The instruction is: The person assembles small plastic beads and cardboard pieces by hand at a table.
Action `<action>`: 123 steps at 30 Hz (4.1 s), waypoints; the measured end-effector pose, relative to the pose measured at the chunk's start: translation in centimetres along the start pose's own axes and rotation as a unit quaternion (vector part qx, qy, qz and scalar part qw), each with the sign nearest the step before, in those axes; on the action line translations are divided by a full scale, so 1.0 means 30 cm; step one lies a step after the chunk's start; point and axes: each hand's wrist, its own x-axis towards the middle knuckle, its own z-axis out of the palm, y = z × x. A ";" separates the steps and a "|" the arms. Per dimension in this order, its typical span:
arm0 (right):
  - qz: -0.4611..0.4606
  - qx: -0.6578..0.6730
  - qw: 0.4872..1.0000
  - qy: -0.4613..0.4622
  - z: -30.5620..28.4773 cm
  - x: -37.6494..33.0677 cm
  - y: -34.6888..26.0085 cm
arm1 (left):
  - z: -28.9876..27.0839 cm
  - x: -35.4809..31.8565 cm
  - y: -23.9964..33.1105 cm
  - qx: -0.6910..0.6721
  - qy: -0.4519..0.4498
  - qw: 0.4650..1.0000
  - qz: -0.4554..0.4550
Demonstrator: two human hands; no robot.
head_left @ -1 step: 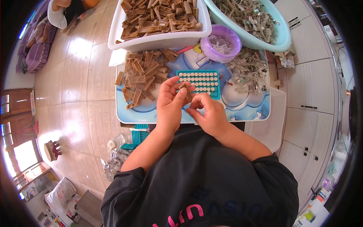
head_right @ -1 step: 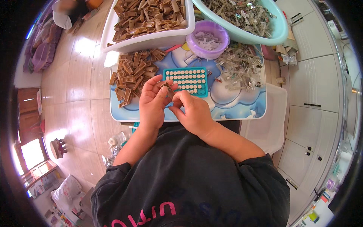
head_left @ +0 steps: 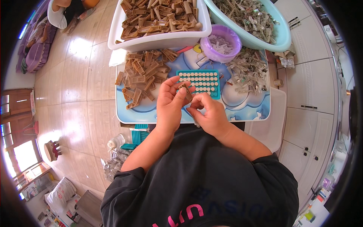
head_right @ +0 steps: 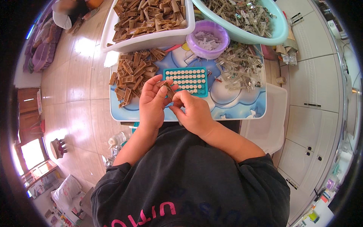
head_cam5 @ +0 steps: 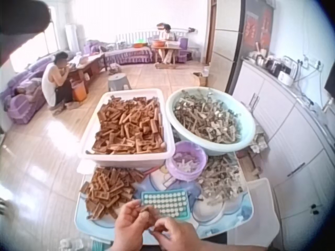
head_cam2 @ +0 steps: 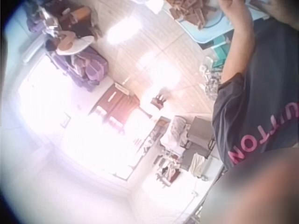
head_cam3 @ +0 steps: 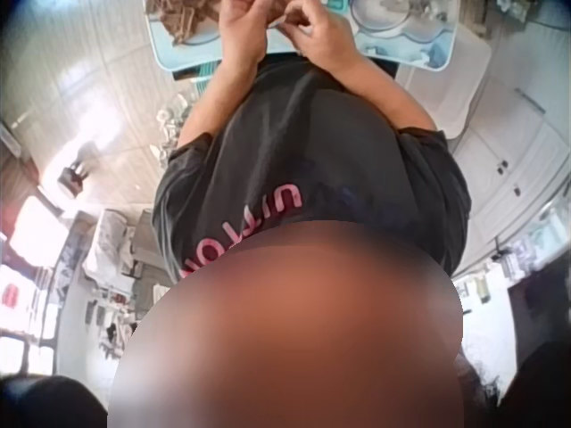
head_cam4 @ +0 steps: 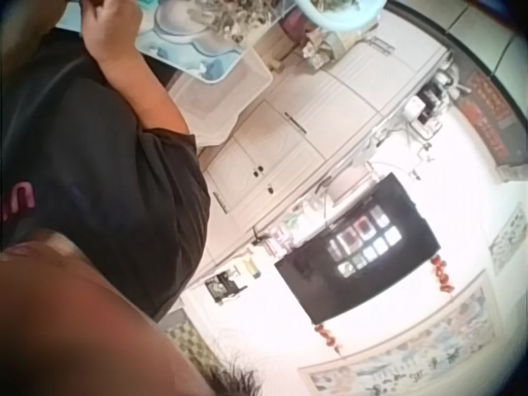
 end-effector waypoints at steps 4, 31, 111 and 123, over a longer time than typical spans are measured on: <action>0.042 0.101 0.994 0.011 -0.022 -0.003 0.017 | -0.015 -0.001 0.006 0.017 0.005 1.000 -0.008; -0.077 -0.018 0.997 0.014 -0.031 0.005 0.040 | -0.040 0.000 -0.028 -0.011 -0.003 0.994 -0.105; -0.150 -0.079 0.982 0.079 -0.043 0.038 0.107 | -0.053 -0.022 -0.081 -0.050 -0.035 0.975 -0.213; -0.164 -0.099 0.979 0.066 -0.083 0.037 0.109 | -0.053 -0.018 -0.077 -0.061 -0.040 0.978 -0.196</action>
